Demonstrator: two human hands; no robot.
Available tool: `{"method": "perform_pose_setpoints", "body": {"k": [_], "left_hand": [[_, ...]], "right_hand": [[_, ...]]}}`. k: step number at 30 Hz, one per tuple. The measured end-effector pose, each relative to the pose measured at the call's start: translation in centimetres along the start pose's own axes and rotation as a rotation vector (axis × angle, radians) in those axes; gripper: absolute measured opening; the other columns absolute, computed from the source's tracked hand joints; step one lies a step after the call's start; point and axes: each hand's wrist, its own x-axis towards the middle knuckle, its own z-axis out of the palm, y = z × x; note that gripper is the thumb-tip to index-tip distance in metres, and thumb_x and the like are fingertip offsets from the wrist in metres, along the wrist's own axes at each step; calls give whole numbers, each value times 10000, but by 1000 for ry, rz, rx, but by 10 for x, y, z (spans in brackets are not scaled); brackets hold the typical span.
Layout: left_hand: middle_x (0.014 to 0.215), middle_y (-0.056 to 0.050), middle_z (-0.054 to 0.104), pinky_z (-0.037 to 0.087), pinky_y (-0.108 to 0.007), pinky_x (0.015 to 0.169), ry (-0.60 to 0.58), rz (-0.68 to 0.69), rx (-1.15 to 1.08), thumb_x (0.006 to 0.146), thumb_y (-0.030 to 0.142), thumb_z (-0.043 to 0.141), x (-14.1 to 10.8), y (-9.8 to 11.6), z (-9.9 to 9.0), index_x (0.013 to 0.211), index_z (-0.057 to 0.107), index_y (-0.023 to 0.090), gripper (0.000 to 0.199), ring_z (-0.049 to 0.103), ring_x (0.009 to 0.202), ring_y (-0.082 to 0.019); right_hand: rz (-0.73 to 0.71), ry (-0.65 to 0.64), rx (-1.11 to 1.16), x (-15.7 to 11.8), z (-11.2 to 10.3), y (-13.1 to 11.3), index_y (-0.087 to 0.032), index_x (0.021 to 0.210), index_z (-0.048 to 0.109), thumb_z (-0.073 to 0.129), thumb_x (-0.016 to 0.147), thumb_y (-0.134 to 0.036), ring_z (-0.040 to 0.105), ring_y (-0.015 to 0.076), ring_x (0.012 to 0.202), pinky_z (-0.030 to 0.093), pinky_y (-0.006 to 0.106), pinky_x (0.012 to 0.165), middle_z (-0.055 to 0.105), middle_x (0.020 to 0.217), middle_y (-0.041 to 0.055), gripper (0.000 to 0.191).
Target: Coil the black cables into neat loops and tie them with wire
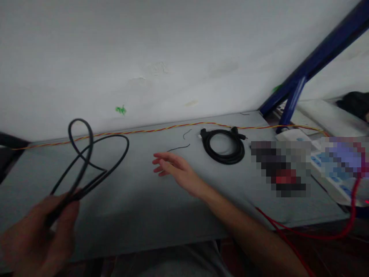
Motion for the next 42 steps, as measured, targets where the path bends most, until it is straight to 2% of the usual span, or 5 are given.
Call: {"method": "perform_pose_setpoints", "body": {"k": [9,24,28,34,42], "left_hand": [[763,-23,752,496,-343,647,-62,523,352,894,118,673,-50,8,50,1198,699,176,311,673,623,-196],[1319,-163,669,560,-474,970,-310,298,156,962,213,652,-77,13,80,1419,600,204,459,642,1155,-312],[1467,-172,568,516,-534,1075,-320,259,18,969,249,659,-78,11,70,1512,506,246,564,552,1332,-342],[1036,-78,638,535,-442,913,13,36,129,947,234,693,-78,-25,48,1289,659,262,345,635,954,-243],[1474,-180,500,431,-624,1122,-233,-36,230,961,409,665,-87,-52,33,1330,683,260,398,491,1380,-381]], "right_hand": [[77,-73,-82,-1,9,9,-232,1281,702,721,923,-596,732,206,1012,584,364,886,746,1206,96,511],[-26,-40,-295,-3,19,25,-226,1185,735,637,960,-620,669,190,831,552,324,723,749,1000,55,464],[-105,-59,-458,-6,25,25,-213,1223,733,654,971,-554,599,162,745,487,297,673,715,928,31,431],[-158,-43,-566,-4,22,33,-206,1295,698,632,984,-460,586,171,718,472,309,670,706,876,24,406],[-170,11,-621,-6,22,35,-192,1441,585,657,948,-394,596,165,668,459,303,650,744,858,21,538]]}}
